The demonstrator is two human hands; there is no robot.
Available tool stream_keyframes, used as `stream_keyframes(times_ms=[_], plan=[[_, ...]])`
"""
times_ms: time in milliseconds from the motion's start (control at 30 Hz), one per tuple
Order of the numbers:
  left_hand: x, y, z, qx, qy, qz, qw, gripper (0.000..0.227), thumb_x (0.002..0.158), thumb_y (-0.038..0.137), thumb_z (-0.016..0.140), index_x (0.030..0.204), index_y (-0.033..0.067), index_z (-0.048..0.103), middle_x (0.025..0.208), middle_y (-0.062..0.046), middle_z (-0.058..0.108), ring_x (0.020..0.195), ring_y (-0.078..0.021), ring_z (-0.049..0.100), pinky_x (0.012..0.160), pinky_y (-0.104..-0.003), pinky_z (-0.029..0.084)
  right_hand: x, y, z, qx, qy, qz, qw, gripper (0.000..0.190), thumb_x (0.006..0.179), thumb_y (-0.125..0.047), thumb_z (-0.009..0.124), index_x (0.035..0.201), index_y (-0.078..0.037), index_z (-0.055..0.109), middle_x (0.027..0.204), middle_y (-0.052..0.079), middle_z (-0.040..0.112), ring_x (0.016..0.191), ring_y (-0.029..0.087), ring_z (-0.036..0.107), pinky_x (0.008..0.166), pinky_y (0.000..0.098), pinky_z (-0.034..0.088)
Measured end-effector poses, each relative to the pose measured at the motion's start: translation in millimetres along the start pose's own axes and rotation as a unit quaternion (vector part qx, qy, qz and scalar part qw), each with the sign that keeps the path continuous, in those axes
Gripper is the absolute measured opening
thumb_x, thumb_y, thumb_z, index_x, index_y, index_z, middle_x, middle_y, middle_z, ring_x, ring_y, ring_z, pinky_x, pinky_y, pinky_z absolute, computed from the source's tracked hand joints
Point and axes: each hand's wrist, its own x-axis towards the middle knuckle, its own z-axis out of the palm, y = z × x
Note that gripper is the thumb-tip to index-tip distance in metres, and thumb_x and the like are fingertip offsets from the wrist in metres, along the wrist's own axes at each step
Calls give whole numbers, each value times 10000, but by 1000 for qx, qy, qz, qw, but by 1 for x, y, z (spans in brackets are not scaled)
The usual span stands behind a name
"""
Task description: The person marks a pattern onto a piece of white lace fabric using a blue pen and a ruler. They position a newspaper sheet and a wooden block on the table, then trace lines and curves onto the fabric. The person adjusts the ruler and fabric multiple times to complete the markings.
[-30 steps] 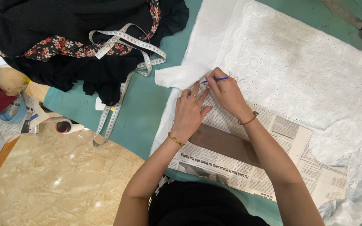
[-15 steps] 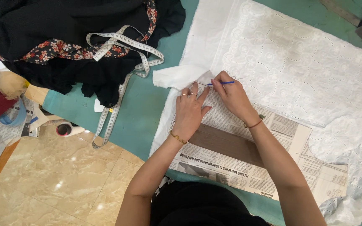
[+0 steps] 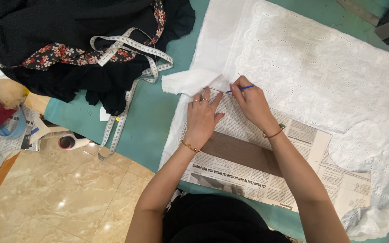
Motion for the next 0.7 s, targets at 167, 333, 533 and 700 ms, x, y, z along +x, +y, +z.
stream_keyframes(times_ms=[167, 333, 533, 700], plan=[[-15, -4, 5, -32, 42, 6, 999, 606, 858, 348, 763, 1404, 132, 613, 1475, -196, 493, 1177, -362, 518, 936, -469, 473, -9, 3, 4, 54, 10, -32, 998, 253, 1088, -245, 517, 1081, -17, 625, 925, 99, 736, 875, 172, 735, 760, 312, 573], [-70, 5, -16, -207, 62, -22, 976, 471, 1029, 309, 655, 1417, 47, 601, 1510, -267, 492, 1419, -442, 432, 1161, -527, 392, -6, -15, 24, 137, -71, -97, 983, 372, 1104, -296, 426, 1173, -11, 655, 1085, 95, 729, 1057, 159, 696, 920, 316, 554], [-170, 31, -30, -141, 118, -59, 981, 655, 999, 349, 613, 1503, -45, 470, 1573, -255, 416, 1501, -422, 336, 1227, -571, 272, 23, -14, 58, 234, -212, -101, 943, 464, 1144, -352, 356, 1047, -17, 662, 953, 52, 706, 924, 135, 660, 904, 292, 534], [-229, 43, -13, -57, 80, -85, 992, 678, 969, 406, 645, 1484, 0, 474, 1590, -170, 410, 1510, -343, 338, 1234, -552, 246, 41, -11, 77, 294, -155, -116, 936, 379, 1164, -301, 393, 1004, -42, 619, 891, 42, 648, 848, 128, 631, 845, 290, 543]])
